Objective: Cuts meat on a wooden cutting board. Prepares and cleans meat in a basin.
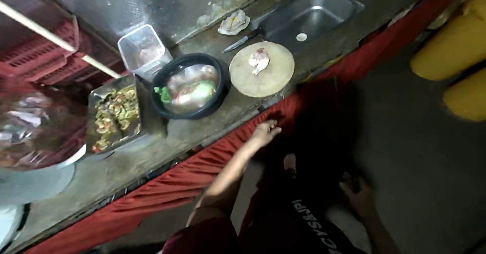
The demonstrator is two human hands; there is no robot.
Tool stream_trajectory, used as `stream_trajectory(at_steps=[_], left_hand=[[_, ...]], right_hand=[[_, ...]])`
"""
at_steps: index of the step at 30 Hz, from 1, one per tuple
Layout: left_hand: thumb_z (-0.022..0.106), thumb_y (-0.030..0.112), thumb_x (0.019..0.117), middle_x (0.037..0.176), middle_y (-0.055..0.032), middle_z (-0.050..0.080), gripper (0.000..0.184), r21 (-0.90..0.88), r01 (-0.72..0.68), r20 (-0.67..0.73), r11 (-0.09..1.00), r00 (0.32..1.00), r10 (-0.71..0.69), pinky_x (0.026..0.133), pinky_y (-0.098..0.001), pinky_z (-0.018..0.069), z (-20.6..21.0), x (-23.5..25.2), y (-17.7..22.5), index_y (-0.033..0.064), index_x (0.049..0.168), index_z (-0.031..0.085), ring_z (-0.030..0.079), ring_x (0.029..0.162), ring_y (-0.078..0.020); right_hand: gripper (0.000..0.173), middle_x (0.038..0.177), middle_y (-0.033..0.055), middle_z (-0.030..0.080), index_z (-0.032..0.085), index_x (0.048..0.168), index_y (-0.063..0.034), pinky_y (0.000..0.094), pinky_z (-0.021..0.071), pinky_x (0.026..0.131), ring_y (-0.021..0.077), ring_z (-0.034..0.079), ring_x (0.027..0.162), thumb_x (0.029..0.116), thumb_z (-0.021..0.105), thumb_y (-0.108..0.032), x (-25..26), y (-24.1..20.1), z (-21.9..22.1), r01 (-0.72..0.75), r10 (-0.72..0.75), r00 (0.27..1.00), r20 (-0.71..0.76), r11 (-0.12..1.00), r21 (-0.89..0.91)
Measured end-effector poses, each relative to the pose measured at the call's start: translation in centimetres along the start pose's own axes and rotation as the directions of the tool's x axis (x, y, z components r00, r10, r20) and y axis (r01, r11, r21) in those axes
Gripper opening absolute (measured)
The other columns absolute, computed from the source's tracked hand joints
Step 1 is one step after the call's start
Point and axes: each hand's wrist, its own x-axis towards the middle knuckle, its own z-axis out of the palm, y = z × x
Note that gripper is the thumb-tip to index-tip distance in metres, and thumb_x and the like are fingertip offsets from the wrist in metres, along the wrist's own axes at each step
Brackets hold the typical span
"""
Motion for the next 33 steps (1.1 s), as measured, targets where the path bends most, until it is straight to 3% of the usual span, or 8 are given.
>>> stream_trajectory(at_steps=[8,13,16,19,22,25,29,33], left_hand=[[0.064,0.026,0.1007,0.150,-0.0292,0.046,0.057,-0.011,0.286,-0.462,0.958,0.849,-0.258,0.110,-0.0593,0.0439,-8.5,21.5,-4.1,-0.0011,0.148,0.047,0.050,0.135,-0.0464],[0.068,0.029,0.0977,0.140,-0.0260,0.056,0.052,-0.038,0.431,-0.382,0.902,0.828,-0.411,0.102,-0.0621,0.0478,-10.2,25.4,-3.0,0.0020,0.141,0.055,0.058,0.126,-0.0437],[0.060,0.023,0.1045,0.101,-0.0093,0.067,0.040,-0.596,0.313,-0.234,0.740,0.814,-0.532,0.065,-0.0280,0.0538,-10.8,26.0,-3.2,0.0025,0.137,0.047,0.064,0.077,-0.0139],[0.055,0.028,0.1070,0.083,-0.0057,0.064,0.032,-0.874,0.132,-0.188,0.468,0.795,-0.576,0.048,-0.0214,0.0468,-9.7,27.2,-3.6,0.0066,0.131,0.050,0.058,0.057,-0.0094],[0.053,0.014,0.1062,0.090,-0.0130,0.064,0.025,-0.618,0.174,-0.504,0.767,0.660,-0.556,0.067,-0.0321,0.0514,-9.3,29.3,-1.9,-0.0050,0.121,0.060,0.058,0.070,-0.0160],[0.057,0.007,0.1010,0.110,-0.0243,0.070,0.025,-0.156,0.360,-0.653,0.920,0.661,-0.369,0.092,-0.0535,0.0545,-11.3,30.6,2.9,-0.0052,0.121,0.065,0.070,0.099,-0.0362],[0.058,0.011,0.1008,0.106,-0.0246,0.067,0.022,0.232,0.491,-0.632,0.840,0.732,-0.253,0.072,-0.0588,0.0569,-11.3,32.0,9.1,-0.0011,0.117,0.066,0.070,0.087,-0.0431],[0.064,0.011,0.0996,0.106,-0.0232,0.064,0.019,0.169,0.488,-0.678,0.856,0.688,-0.258,0.066,-0.0554,0.0576,-7.3,31.4,10.9,0.0002,0.116,0.063,0.069,0.080,-0.0401]], right_hand=[[0.041,0.099,0.0219,0.068,0.060,0.131,0.0055,0.0460,0.0579,0.071,0.0269,0.066,0.075,0.0976,0.068,-0.017,16.4,-6.3,-2.4,-0.044,0.068,0.965,0.254,0.994,-0.099],[0.047,0.112,0.0258,0.068,0.057,0.136,0.0071,0.0513,0.0563,0.087,0.0324,0.069,0.095,0.0983,0.066,-0.020,25.6,-11.0,-3.7,0.105,-0.049,0.922,0.384,0.987,-0.125],[0.046,0.109,0.0220,0.068,0.055,0.137,0.0059,0.0454,0.0592,0.080,0.0261,0.069,0.087,0.0995,0.063,-0.019,32.0,-13.9,-3.6,0.176,-0.093,0.842,0.532,0.979,-0.107],[0.044,0.109,0.0191,0.068,0.055,0.137,0.0033,0.0409,0.0599,0.076,0.0212,0.068,0.082,0.0994,0.062,-0.017,38.3,-17.4,-3.0,0.232,-0.131,0.745,0.654,0.970,-0.070],[0.042,0.104,0.0169,0.067,0.055,0.135,0.0049,0.0375,0.0591,0.074,0.0180,0.067,0.078,0.0988,0.059,-0.016,43.9,-20.7,-2.3,0.320,-0.202,0.638,0.743,0.947,-0.017],[0.041,0.101,0.0176,0.068,0.056,0.133,0.0080,0.0357,0.0600,0.073,0.0183,0.068,0.078,0.0982,0.060,-0.013,48.3,-24.2,-2.5,0.456,-0.328,0.529,0.782,0.888,0.064],[0.047,0.109,0.0198,0.069,0.054,0.137,0.0073,0.0351,0.0565,0.083,0.0189,0.067,0.091,0.0989,0.059,-0.020,51.9,-28.7,-1.9,0.596,-0.452,0.405,0.795,0.790,0.145],[0.064,0.141,0.0219,0.059,0.029,0.161,-0.0052,0.0379,0.0542,0.098,0.0240,0.067,0.115,0.1045,0.054,-0.020,54.7,-28.8,0.7,0.590,-0.355,0.303,0.884,0.798,0.119]])
